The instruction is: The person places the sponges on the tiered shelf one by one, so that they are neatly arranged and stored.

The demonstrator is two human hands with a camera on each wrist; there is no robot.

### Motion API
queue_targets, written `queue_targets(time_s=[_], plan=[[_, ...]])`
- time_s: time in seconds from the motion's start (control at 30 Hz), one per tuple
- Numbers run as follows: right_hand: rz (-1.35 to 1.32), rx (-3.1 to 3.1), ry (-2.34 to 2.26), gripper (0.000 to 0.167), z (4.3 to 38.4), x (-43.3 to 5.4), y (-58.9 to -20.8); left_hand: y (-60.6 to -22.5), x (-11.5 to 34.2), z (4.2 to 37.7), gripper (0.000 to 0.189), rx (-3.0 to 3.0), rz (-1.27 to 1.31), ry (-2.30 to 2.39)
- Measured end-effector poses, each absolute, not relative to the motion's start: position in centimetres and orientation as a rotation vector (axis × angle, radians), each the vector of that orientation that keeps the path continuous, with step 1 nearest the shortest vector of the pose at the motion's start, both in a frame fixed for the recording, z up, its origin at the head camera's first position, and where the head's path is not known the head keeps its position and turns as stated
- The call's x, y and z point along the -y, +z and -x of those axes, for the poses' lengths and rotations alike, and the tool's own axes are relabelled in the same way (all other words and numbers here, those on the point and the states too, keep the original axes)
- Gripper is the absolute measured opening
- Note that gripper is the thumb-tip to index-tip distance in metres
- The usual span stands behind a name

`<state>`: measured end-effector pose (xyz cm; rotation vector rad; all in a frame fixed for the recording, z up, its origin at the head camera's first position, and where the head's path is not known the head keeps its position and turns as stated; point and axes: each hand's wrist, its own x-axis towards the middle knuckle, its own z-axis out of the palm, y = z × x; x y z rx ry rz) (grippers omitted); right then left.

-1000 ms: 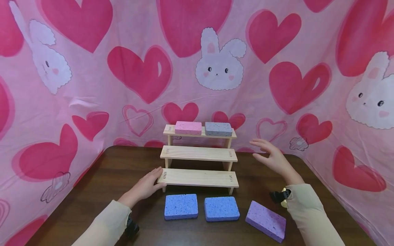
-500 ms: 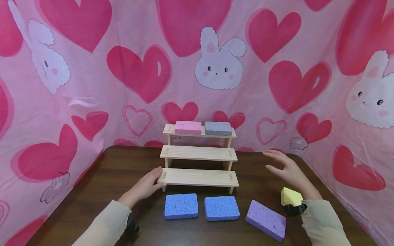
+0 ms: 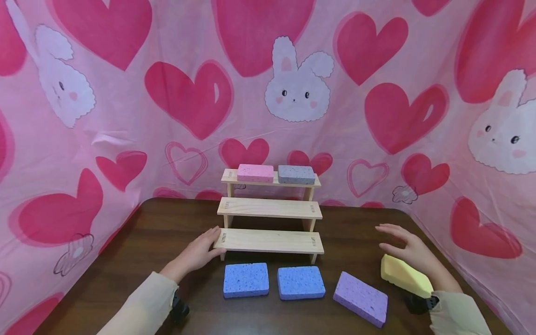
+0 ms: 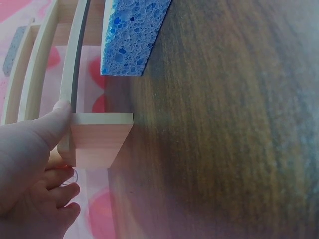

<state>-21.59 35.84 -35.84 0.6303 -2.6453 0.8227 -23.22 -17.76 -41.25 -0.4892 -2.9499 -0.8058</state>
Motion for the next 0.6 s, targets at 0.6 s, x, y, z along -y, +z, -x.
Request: queue_targets(time_s=[0.6], plan=[[-0.488, 2.71, 0.929, 0.041, 19.9, -41.3, -40.3, -41.2, 17.8, 23.2, 0.066, 2.949, 0.492, -0.811]])
